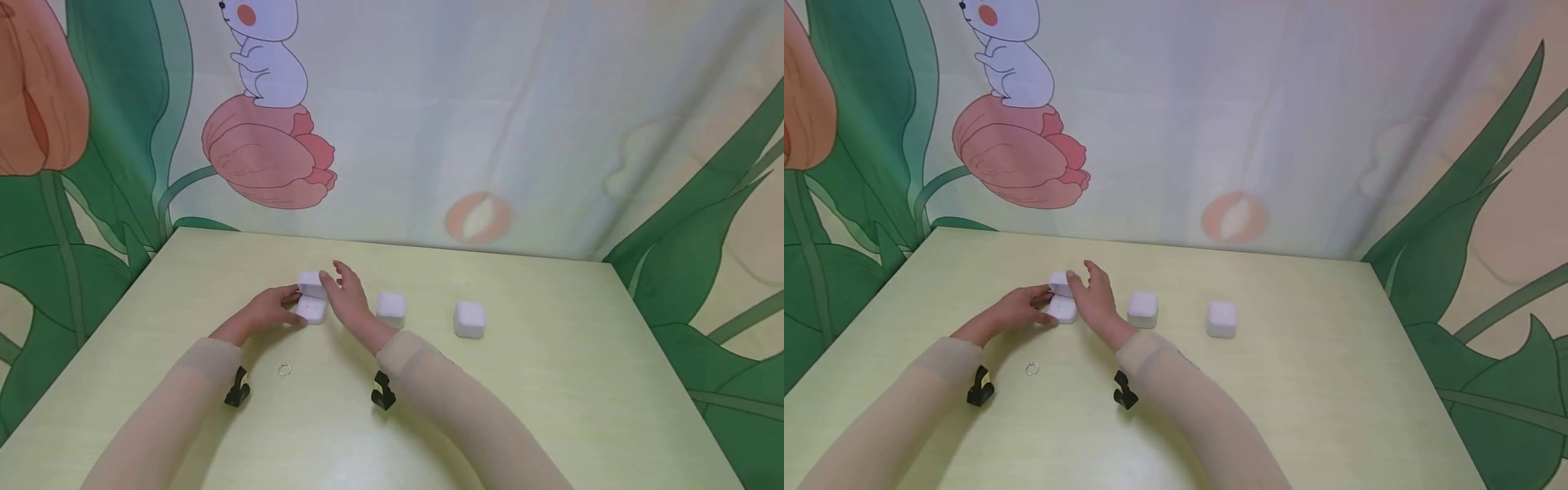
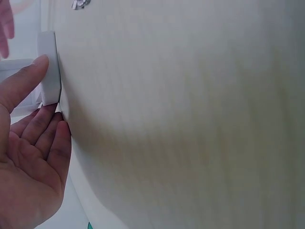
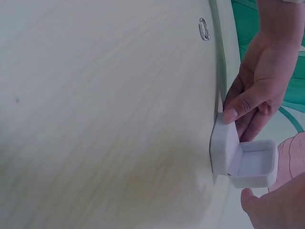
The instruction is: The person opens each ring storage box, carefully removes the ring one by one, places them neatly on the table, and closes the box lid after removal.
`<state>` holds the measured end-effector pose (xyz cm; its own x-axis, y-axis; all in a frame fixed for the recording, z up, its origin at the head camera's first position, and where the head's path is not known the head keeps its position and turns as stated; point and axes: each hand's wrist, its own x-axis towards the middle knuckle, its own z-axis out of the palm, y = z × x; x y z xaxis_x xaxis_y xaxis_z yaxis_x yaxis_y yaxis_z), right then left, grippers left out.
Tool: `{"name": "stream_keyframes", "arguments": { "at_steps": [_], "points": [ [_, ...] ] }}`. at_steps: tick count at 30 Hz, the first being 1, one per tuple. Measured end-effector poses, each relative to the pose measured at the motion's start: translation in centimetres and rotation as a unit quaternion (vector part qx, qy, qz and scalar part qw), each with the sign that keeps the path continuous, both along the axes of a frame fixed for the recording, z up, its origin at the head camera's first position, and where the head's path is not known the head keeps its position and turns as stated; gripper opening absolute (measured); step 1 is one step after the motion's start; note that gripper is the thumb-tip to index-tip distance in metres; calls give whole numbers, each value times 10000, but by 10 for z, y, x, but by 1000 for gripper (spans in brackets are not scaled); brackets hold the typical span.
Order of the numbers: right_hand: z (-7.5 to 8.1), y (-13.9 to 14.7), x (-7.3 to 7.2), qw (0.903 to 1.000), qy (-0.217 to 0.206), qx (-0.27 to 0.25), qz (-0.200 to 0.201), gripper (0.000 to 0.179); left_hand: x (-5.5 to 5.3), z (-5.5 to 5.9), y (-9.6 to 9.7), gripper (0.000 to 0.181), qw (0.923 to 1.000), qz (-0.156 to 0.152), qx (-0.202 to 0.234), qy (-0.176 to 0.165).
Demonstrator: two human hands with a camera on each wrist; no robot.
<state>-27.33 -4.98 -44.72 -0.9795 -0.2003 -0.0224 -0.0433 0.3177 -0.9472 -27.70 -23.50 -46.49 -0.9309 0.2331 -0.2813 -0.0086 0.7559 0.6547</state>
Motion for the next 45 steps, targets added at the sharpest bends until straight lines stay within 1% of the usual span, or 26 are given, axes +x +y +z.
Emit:
{"name": "stream_keyframes", "arguments": {
  "at_steps": [4,6,10,16,20,26,33,45],
  "points": [
    [0,-1,-3,9993,-381,27,-55,61,-1,0,0,83,10000,27,20,-29],
    [-1,-1,-5,9987,-491,12,-99,62,-2,0,0,84,10000,15,28,-39],
    [-4,-1,-7,9982,-579,-16,-124,62,-3,-2,-1,84,10000,-17,67,-51],
    [-7,1,-8,9978,-666,66,26,62,-3,-5,-1,84,10000,18,72,-56],
    [-11,3,-10,9963,-831,171,142,63,-3,-5,-1,85,9999,44,71,-73],
    [-15,4,-14,9938,-1067,145,279,66,-3,-5,-1,84,9999,66,81,-80],
    [-17,3,-20,9941,-1022,259,254,65,-5,-6,-2,84,9999,33,107,-8],
    [-22,1,-25,9932,-1044,359,367,67,-3,-3,0,85,9999,70,99,-56]
  ]
}}
